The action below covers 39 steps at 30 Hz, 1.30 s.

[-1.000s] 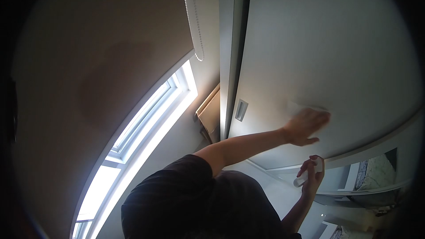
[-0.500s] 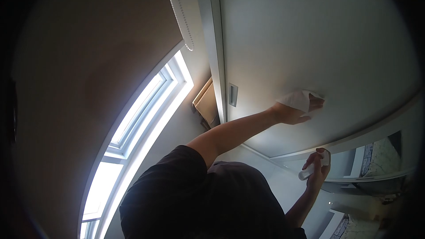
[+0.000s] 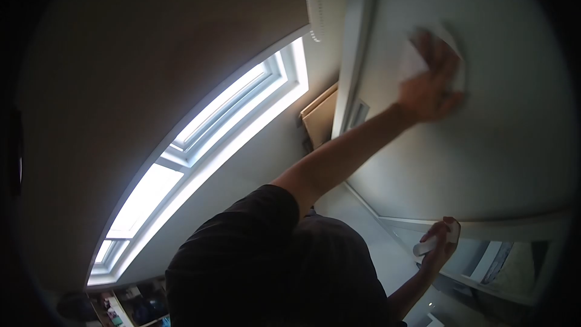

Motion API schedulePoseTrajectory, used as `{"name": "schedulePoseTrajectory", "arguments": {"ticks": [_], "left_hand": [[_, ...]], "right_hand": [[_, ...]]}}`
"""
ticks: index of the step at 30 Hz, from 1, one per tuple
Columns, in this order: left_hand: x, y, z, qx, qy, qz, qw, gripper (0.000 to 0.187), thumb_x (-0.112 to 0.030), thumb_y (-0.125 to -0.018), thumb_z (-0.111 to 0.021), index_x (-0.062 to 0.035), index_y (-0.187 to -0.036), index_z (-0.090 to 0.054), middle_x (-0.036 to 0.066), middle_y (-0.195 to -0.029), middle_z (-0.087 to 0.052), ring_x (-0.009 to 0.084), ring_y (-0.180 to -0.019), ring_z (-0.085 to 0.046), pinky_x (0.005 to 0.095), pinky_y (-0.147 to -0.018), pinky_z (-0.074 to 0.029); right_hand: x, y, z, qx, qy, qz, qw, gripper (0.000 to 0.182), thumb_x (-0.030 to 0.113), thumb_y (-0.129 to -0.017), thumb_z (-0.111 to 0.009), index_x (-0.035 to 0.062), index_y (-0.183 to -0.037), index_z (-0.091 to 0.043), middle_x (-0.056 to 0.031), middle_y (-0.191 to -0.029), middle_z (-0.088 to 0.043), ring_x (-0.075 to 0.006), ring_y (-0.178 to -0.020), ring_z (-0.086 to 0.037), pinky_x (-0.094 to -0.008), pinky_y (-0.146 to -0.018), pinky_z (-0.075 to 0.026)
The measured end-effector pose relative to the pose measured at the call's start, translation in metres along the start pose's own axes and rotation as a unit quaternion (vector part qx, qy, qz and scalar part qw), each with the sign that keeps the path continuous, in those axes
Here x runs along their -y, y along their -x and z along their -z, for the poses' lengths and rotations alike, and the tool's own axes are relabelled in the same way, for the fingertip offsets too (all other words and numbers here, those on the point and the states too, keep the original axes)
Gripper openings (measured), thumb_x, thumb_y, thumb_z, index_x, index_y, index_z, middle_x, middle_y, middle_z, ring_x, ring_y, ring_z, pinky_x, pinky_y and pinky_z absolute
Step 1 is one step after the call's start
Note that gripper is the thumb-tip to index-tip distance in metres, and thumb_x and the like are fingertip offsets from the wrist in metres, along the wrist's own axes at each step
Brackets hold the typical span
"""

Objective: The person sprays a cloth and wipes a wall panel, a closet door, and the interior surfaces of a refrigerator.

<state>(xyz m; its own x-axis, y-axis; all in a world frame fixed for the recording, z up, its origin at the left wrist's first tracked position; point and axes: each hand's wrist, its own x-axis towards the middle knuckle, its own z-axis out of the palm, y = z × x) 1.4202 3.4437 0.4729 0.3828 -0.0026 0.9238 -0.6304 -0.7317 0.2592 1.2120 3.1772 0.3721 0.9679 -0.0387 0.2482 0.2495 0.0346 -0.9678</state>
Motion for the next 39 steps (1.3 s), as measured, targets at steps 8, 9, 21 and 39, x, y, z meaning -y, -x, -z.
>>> {"name": "schedulePoseTrajectory", "arguments": {"ticks": [8, 9, 21, 39], "left_hand": [[0.083, 0.092, -0.017, -0.075, -0.079, -0.039, 0.993, 0.057, -0.016, -0.095, -0.057, 0.0028, -0.146, -0.042, 0.023, -0.158, -0.031, 0.0511, -0.148, -0.017, 0.0661, -0.118, -0.009], [0.093, 0.104, -0.023, -0.057, -0.095, -0.055, 0.992, 0.060, -0.015, -0.095, -0.056, 0.0020, -0.150, -0.037, 0.023, -0.160, -0.027, 0.0510, -0.148, -0.014, 0.0665, -0.118, -0.007], [-0.053, -0.084, -0.046, -0.042, -0.089, -0.128, 0.987, 0.050, -0.028, -0.103, -0.045, -0.0112, -0.150, -0.043, 0.012, -0.161, -0.030, 0.0454, -0.148, -0.020, 0.0616, -0.118, -0.008], [0.011, 0.212, -0.219, 0.462, 0.218, -0.316, 0.800, 0.053, -0.015, -0.102, -0.046, -0.0109, -0.154, -0.036, 0.015, -0.163, -0.023, 0.0426, -0.147, -0.026, 0.0517, -0.120, -0.023]], "right_hand": [[0.002, 0.005, 0.015, 0.004, -0.017, -0.057, 0.998, 0.025, 0.014, -0.096, -0.060, -0.0010, -0.115, -0.054, -0.0080, -0.075, -0.057, -0.0133, -0.062, -0.056, -0.0267, -0.053, -0.045], [-0.001, 0.005, 0.018, 0.000, -0.027, -0.077, 0.997, 0.024, 0.013, -0.095, -0.060, -0.0010, -0.114, -0.054, -0.0083, -0.075, -0.058, -0.0135, -0.062, -0.056, -0.0268, -0.052, -0.045], [0.003, 0.009, 0.008, -0.082, 0.029, -0.092, 0.992, 0.020, 0.011, -0.095, -0.058, 0.0009, -0.112, -0.056, -0.0076, -0.079, -0.060, -0.0125, -0.062, -0.056, -0.0271, -0.055, -0.047], [0.004, 0.060, -0.121, -0.519, 0.091, -0.233, 0.817, 0.026, 0.024, -0.097, -0.061, 0.0062, -0.115, -0.057, -0.0033, -0.080, -0.060, -0.0095, -0.062, -0.055, -0.0273, -0.059, -0.047]]}}
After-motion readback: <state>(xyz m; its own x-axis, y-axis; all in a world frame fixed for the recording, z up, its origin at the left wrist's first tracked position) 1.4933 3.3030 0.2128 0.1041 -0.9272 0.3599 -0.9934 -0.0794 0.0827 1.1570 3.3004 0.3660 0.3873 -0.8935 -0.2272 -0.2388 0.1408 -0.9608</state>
